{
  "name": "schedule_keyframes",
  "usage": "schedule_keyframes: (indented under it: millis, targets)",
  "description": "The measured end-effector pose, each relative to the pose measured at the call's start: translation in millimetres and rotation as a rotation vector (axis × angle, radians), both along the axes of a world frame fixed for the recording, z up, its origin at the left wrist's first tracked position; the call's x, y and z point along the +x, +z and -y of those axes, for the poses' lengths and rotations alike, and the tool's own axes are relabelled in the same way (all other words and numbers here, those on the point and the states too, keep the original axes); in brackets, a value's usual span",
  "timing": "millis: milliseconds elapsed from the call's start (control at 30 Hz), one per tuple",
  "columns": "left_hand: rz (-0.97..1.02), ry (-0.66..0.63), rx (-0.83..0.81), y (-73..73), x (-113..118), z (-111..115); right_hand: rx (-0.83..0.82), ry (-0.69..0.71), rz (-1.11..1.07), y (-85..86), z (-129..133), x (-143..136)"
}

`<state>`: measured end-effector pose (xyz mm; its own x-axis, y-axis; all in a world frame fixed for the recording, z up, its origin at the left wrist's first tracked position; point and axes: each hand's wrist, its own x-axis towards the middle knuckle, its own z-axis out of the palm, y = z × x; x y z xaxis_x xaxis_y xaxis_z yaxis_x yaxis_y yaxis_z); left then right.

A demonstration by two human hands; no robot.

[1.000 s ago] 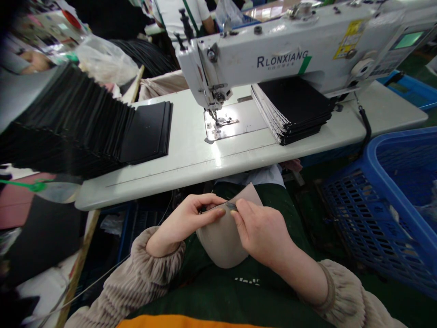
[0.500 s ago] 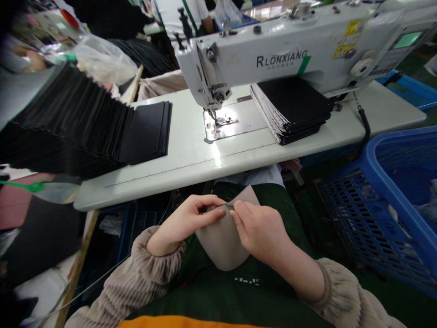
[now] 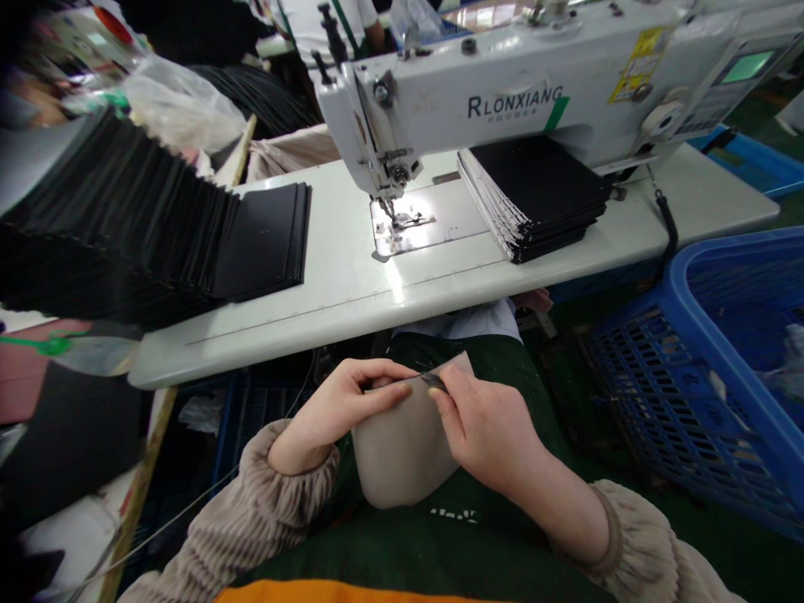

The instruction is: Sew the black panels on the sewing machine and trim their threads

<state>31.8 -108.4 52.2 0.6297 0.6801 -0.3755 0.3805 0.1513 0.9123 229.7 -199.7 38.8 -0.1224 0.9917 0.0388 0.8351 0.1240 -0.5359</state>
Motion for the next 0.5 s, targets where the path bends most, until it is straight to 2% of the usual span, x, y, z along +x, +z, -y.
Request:
schedule_keyframes:
  millis: [300,500]
  targets:
    - [0.025,0.006,-0.021,-0.8,-1.7,0.3,0.010,-0.002,0.019,0.0,0.8,-1.3]
    - [0.007,-0.017,-0.006,-2.1,-1.3,-0.6,0.073,-0.045,-0.014,-7.2,3.7,-6.3]
